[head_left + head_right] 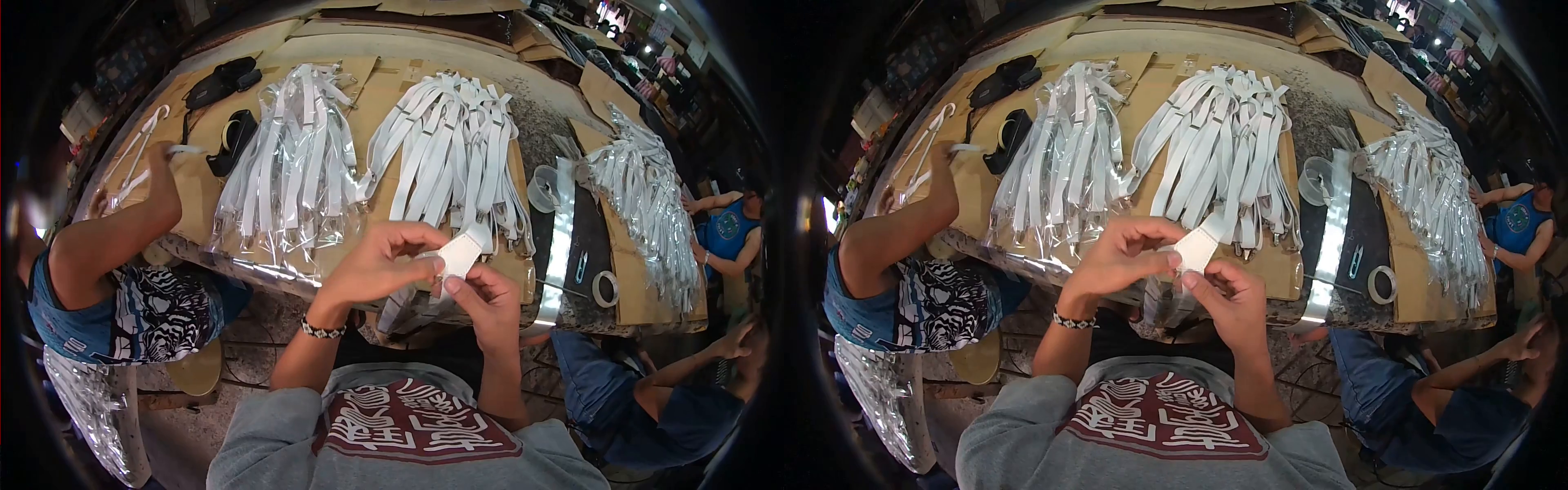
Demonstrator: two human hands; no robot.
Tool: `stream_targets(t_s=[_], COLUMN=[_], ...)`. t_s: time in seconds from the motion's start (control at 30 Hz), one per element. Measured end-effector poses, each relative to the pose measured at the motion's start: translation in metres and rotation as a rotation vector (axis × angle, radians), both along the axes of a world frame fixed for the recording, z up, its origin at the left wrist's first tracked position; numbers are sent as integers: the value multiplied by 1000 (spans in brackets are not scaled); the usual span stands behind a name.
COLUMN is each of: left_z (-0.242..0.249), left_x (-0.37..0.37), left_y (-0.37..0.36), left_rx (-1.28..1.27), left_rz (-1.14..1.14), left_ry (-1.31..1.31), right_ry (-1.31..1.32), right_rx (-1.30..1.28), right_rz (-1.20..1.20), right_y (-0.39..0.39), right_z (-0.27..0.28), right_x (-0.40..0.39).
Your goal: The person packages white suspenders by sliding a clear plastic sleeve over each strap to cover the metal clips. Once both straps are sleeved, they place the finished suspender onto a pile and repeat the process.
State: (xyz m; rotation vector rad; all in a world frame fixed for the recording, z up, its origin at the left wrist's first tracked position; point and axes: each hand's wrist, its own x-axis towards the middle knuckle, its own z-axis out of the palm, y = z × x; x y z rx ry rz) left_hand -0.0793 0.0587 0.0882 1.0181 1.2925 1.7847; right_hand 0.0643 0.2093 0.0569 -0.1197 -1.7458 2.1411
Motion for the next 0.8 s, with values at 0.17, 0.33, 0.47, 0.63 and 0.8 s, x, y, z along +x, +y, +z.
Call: stream_targets(t_s=[0.17,0.33,0.47,0.63,0.8], left_z=[-2,22,38,54,87], left_x=[13,27,38,54,46], left_y=[-17,-41,-45,-61,-74], left_rx=[-45,-112,-53,51,182], left_rz=[237,307,429,550,584], left_ry=[301,262,481,487,367], right_ry=[6,103,83,351,430], right_rx=[217,461,273,236,188], right_rz=[-123,-113,-9,119,-2], right_y=[-9,-16,-22,-22,-29], right_z=[5,38,57,76,79], right_x=[-8,-16,-22,-22,-30])
